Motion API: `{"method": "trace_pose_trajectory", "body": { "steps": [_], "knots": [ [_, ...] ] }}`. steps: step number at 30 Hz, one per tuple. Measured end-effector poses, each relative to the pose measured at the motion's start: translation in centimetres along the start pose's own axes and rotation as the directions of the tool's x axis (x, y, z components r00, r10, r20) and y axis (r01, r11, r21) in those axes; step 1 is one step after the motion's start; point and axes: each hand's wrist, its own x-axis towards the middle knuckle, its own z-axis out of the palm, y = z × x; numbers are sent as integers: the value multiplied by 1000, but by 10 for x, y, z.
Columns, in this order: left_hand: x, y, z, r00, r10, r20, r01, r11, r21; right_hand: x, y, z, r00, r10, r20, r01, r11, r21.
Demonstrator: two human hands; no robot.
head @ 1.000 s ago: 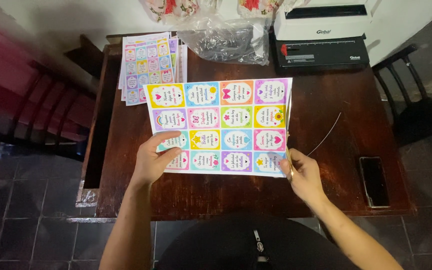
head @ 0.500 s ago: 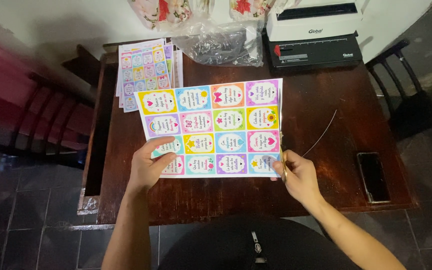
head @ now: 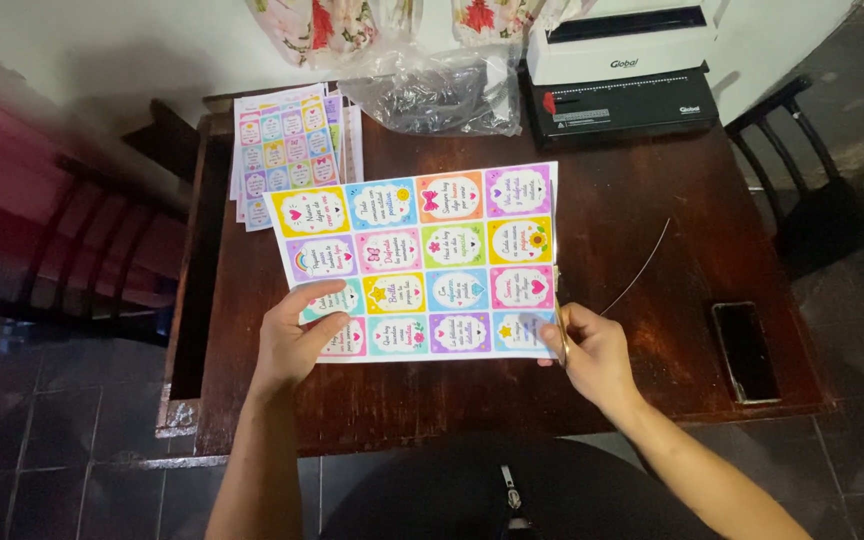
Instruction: The person uses gold-handled scissors to cut a sheet of colorful printed stickers. They first trim the edges of the sheet, then cut it into vertical strips, and finally separate the strips into individual sticker squares.
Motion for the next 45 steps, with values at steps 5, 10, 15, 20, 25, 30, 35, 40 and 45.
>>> {"method": "trace_pose_trajectory", "body": {
  "steps": [5, 10, 15, 20, 25, 30, 35, 40, 45],
  "knots": [
    [4, -13, -1, 1000, -7, 25, 6, 1000, 24, 3, 9, -9, 995, -93, -40, 89, 992, -91],
    [7, -27, 3, 995, 52, 81, -53, 999, 7, 1, 9, -14, 993, -91, -76, 81, 988, -128],
    [20, -39, 15, 988, 87, 124, -77, 993, -86, -5, 3, -24, 986, -109, -128, 84, 979, -187],
    [47, -38, 47, 984, 97, 150, -98, 995, -4, -12, 9, -51, 976, -75, -204, 36, 981, -190],
    [81, -45, 94, 962, 172, 211, -189, 980, 63, -12, 16, -85, 944, -141, -297, 67, 967, -244],
    [103, -56, 128, 936, 182, 300, -192, 981, 4, 1, 38, -114, 927, -68, -370, -5, 981, -194],
    [89, -54, 113, 953, 214, 212, -228, 973, 41, 3, 44, -106, 933, 33, -358, -44, 999, -24],
    [47, -50, 82, 973, 229, 18, -229, 964, 132, 14, 50, -66, 955, -9, -298, 76, 974, 214],
    [11, -50, 56, 950, 294, -106, -284, 954, 99, 40, 33, -51, 975, -132, -176, 190, 910, 368]
  ]
}}
